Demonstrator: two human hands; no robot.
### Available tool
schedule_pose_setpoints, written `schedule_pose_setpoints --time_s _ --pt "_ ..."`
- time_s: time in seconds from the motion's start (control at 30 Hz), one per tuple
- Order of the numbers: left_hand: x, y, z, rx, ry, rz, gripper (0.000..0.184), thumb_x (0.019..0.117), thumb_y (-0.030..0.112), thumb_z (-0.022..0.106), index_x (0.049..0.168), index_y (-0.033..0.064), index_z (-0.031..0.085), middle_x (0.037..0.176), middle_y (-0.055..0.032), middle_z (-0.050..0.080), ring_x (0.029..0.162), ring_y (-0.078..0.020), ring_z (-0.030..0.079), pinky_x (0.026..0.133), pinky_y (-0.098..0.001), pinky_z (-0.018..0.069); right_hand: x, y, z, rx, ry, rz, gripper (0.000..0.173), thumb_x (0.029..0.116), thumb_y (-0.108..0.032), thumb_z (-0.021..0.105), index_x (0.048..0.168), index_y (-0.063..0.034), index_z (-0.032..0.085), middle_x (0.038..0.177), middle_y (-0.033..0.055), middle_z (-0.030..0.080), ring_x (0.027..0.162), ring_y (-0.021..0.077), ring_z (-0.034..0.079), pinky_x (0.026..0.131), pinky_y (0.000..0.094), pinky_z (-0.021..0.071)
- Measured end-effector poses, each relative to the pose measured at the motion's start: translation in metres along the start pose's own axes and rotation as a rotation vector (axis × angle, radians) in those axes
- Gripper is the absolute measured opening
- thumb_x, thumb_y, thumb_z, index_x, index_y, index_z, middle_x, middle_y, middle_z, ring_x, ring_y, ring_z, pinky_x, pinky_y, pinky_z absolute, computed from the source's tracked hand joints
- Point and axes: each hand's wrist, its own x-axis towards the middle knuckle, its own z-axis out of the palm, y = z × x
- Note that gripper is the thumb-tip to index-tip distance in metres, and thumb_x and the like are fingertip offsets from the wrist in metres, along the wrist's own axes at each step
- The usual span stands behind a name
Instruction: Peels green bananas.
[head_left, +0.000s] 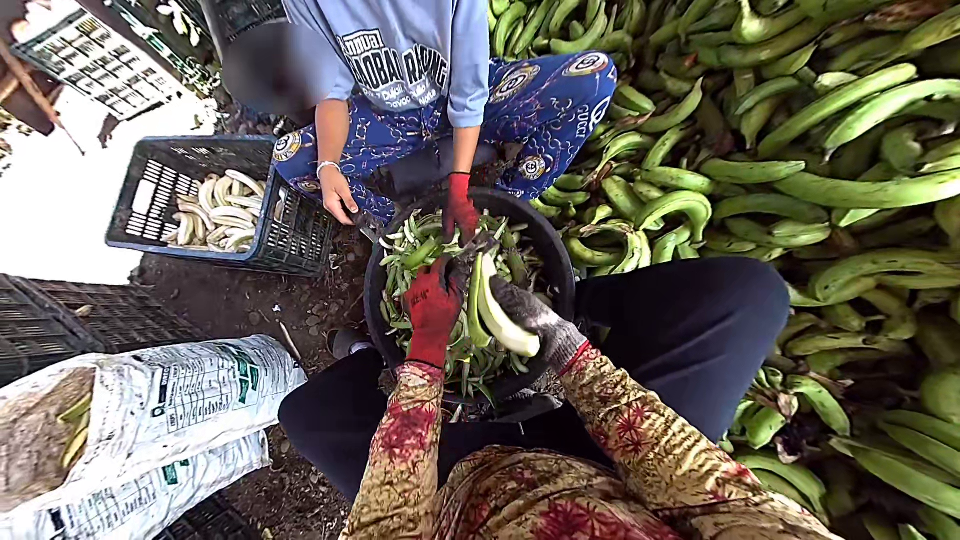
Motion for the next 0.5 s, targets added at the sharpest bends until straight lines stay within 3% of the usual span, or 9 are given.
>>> schedule_pose_setpoints --time_s 0.1,0.23,0.33,0.4,0.5 --pt "0.008 0.004 -0.014 -0.024 0.008 -0.005 0.041 0.1072 0.035 0.048 0.144 0.018 0.057 0.131 -0.0231 0.062 0.11 -0.0443 0.064 0.086 -0.0665 0.0511 0.004 0.011 -0.004 -0.039 0.111 0.02 0.048 0.1102 -0.04 0.039 0.142 -0.0066 0.053 0.117 0.0145 0.069 0.101 0.0215 0.069 0.089 0.0405 0.0589" --pt "-0.019 0.016 -0.009 -0.094 0.03 0.093 0.04 0.1054 0.034 0.05 0.14 0.0169 0.061 0.125 -0.0177 0.067 0.11 -0.0368 0.066 0.091 -0.0598 0.0529 0.024 0.006 -0.005 0.231 0.402 -0.094 0.058 0.1064 -0.055 0.039 0.133 -0.0073 0.058 0.107 0.0138 0.068 0.092 0.0227 0.068 0.079 0.0448 0.0591" --pt "-0.056 0.02 0.007 -0.09 0.05 0.119 0.042 0.1002 0.035 0.053 0.138 0.0189 0.064 0.123 -0.0182 0.068 0.108 -0.0382 0.067 0.088 -0.0594 0.0536 0.027 -0.008 -0.001 0.285 0.484 -0.186 0.067 0.103 -0.065 0.036 0.146 -0.0148 0.047 0.126 0.0116 0.064 0.108 0.0244 0.065 0.089 0.0496 0.0563" --pt "-0.072 0.02 0.018 -0.079 0.123 0.11 0.044 0.098 0.038 0.053 0.135 0.0182 0.067 0.12 -0.0191 0.069 0.106 -0.0403 0.067 0.085 -0.0604 0.0528 0.027 -0.015 0.006 0.346 0.539 -0.206 0.069 0.1025 -0.068 0.032 0.147 -0.018 0.045 0.128 0.0096 0.065 0.109 0.0239 0.065 0.088 0.0492 0.0561" --pt "-0.077 0.02 0.024 -0.068 0.232 0.057 0.046 0.0969 0.039 0.054 0.133 0.015 0.068 0.12 -0.0206 0.068 0.106 -0.0415 0.067 0.084 -0.0605 0.0524 0.028 -0.017 0.014 0.132 0.668 -0.181 0.07 0.1047 -0.066 0.024 0.147 -0.0149 0.046 0.136 0.013 0.06 0.122 0.0277 0.06 0.098 0.0557 0.0515"
